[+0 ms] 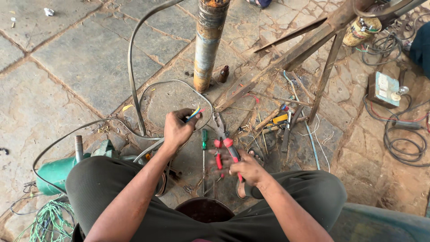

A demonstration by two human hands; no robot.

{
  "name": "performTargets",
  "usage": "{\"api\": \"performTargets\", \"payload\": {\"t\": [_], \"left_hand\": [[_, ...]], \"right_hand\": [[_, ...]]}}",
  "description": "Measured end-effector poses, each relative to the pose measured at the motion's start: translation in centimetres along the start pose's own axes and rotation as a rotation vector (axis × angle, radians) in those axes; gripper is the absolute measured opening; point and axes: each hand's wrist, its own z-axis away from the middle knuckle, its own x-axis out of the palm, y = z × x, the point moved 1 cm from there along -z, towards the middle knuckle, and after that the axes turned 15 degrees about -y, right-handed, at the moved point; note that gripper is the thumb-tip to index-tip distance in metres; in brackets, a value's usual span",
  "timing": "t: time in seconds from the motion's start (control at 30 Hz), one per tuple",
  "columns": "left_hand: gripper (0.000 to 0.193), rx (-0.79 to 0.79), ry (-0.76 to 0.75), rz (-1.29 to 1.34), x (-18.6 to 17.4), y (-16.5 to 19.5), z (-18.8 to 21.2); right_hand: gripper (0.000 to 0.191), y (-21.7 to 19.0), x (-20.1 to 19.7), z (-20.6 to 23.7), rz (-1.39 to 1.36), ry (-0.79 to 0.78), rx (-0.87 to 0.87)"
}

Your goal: The person strips the outer insulation from a multi-core cable, then strips and twists the individual colored wires. They use pliers and scissors to prepare the wire ends for connection.

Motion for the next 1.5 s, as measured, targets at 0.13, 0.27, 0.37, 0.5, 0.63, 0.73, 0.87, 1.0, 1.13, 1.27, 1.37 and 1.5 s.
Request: {"api": "performTargets", "payload": {"t": [0.13,0.27,0.37,0.5,0.63,0.73,0.87,1.0,1.13,1.27,1.37,1.5], "left_hand": [[0.023,0.047,-0.073,-0.205,0.4,0.9,1.2],[0.022,0.004,-0.101,-0.366,1.2,0.5,1.7],[0.023,0.223,0.036,-0.422,1.2,0.3,1.8],[0.024,0.171,-0.061,-0.395,0.5,-0.1,1.8],[0.023,0.009,-0.191,-0.4,0.3,-0.2,1.8],[0.022,0.132,-0.161,-0.469,0.9,0.1,2.0],[0.015,0.178,-0.199,-0.581,1.4,0.5,2.2],[0.015,0.108,-0.256,-0.515,0.8,1.2,2.9],[0.014,0.108,-0.255,-0.355,0.0,1.5,3.0],[0.018,-0.062,-0.469,0.103,-0.8,0.3,1.9],[0.017,-0.062,-0.547,0.309,-1.1,0.0,1.8],[0.026,0.042,-0.476,0.109,-1.3,1.2,2.6]], "right_hand": [[0.05,3.6,-2.8,-2.0,0.332,0.243,-0.037],[0.028,5.7,-4.0,-2.4,0.458,0.304,-0.049],[0.03,5.4,-3.7,-2.1,0.497,0.282,-0.06],[0.03,3.8,-2.7,-2.0,0.541,0.326,-0.046],[0.024,3.0,-2.0,-2.0,0.84,0.408,0.059],[0.025,3.3,-2.0,-1.9,0.952,0.421,0.05],[0.021,3.7,-2.0,-2.2,0.998,0.446,-0.026],[0.015,3.2,-1.6,-2.8,0.947,0.508,0.163],[0.024,2.9,-1.6,-3.4,0.585,0.299,0.184],[0.042,4.4,-3.2,-3.7,0.631,0.146,-0.106],[0.03,6.1,-4.7,-4.2,1.297,0.378,-0.173],[0.023,6.2,-5.6,-4.4,1.293,0.361,-0.267]]}}
